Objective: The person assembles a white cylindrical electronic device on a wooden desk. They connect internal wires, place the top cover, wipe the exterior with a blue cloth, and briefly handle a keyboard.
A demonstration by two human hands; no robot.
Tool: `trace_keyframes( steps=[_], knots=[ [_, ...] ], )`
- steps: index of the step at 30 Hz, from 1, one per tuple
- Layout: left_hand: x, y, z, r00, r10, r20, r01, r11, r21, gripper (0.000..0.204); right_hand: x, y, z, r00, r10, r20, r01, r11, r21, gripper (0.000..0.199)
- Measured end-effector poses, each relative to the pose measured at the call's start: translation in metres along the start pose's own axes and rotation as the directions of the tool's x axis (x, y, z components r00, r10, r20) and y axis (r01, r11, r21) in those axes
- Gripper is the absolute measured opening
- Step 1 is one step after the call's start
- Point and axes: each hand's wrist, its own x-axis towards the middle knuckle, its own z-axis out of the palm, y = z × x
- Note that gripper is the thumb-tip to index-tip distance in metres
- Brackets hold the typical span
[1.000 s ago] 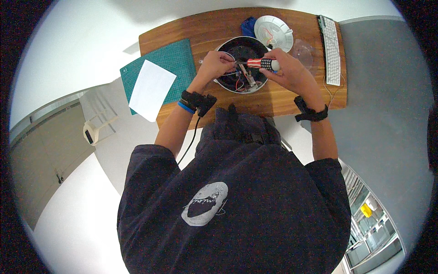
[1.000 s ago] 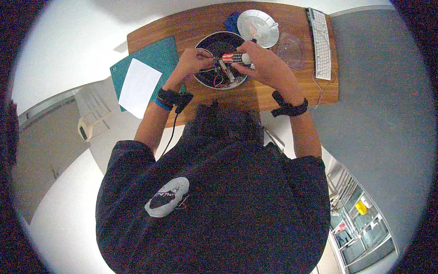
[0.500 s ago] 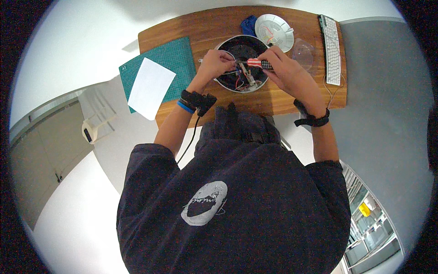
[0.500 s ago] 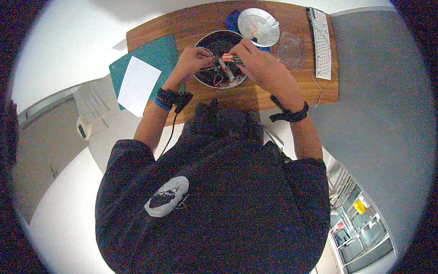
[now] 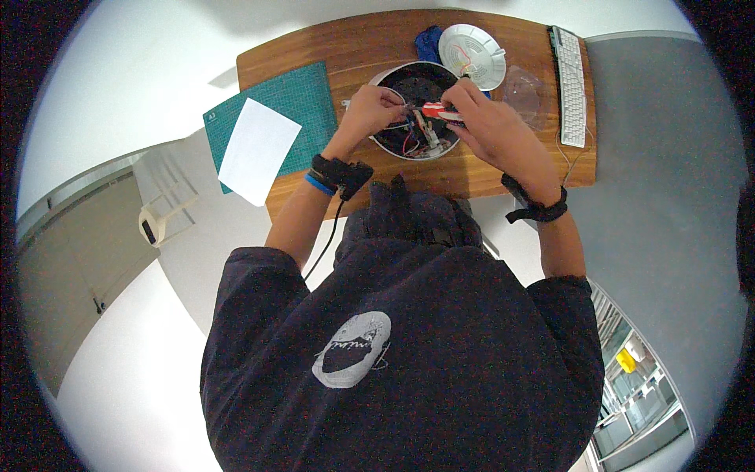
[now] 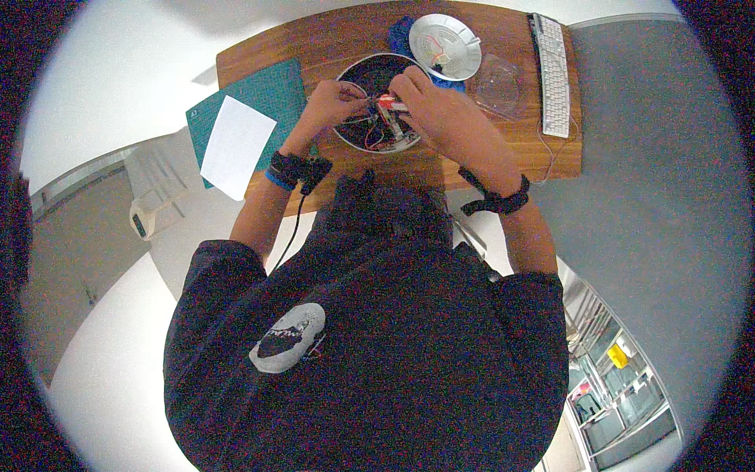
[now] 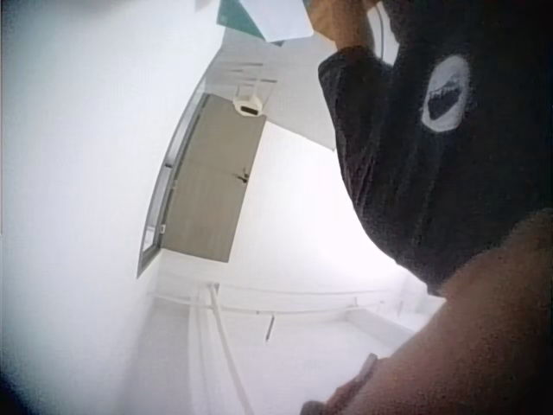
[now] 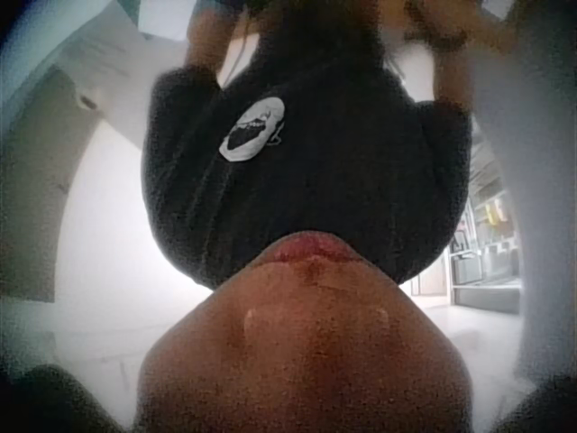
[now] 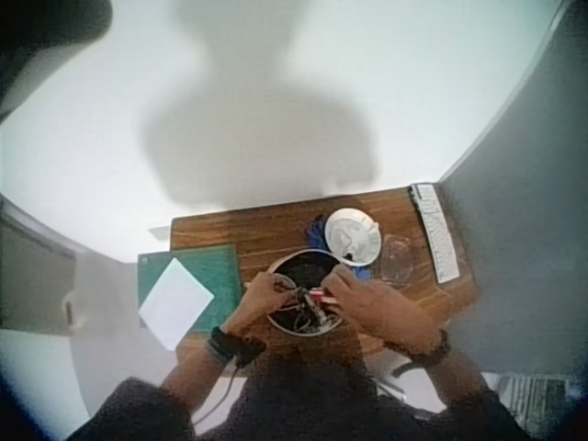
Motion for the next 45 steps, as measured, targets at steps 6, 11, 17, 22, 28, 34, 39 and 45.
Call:
trace_keyframes(
  steps=[6,11,17,22,28,34,39,45],
  knots=[
    [-0.001,-0.007,0.002,1.0,0.006,-0.008,-0.006,0.998,0.062,0.021,0.006,-0.004,-0.003,0.992,0.114,0.06,-0.096,0.966,-0.24,0.035],
    [0.001,-0.015,0.004,1.0,0.018,-0.006,-0.018,1.0,-0.016,0.022,0.003,-0.006,-0.012,0.995,-0.074,-0.074,0.072,0.997,-0.022,0.037],
    [-0.004,-0.002,0.001,1.0,0.011,-0.007,-0.01,0.997,0.071,0.022,0.009,-0.008,-0.003,0.974,0.17,0.152,-0.123,0.953,-0.278,0.037],
    [-0.003,-0.011,0.003,0.998,0.028,-0.059,-0.027,1.0,0.014,0.019,0.005,-0.003,-0.006,0.999,-0.036,-0.018,0.035,0.998,-0.044,0.038],
    [0.0,-0.014,0.004,0.998,0.029,-0.052,-0.027,0.999,0.037,0.021,0.012,-0.004,0.0,0.991,0.114,0.071,-0.089,0.953,-0.29,0.038],
    [-0.003,-0.011,0.007,0.994,0.098,-0.058,-0.093,0.992,0.089,0.021,0.007,-0.007,-0.007,0.999,0.042,-0.028,-0.046,0.986,-0.158,0.034],
    [-0.005,-0.01,0.005,0.99,0.128,-0.06,-0.122,0.988,0.09,0.024,0.007,-0.004,-0.004,1.0,0.023,-0.004,-0.023,0.997,-0.072,0.036],
    [-0.008,-0.007,0.0,0.993,0.106,-0.052,-0.1,0.99,0.097,0.025,0.012,-0.014,-0.015,0.992,0.109,0.07,-0.099,0.986,-0.134,0.038]
  ],
)
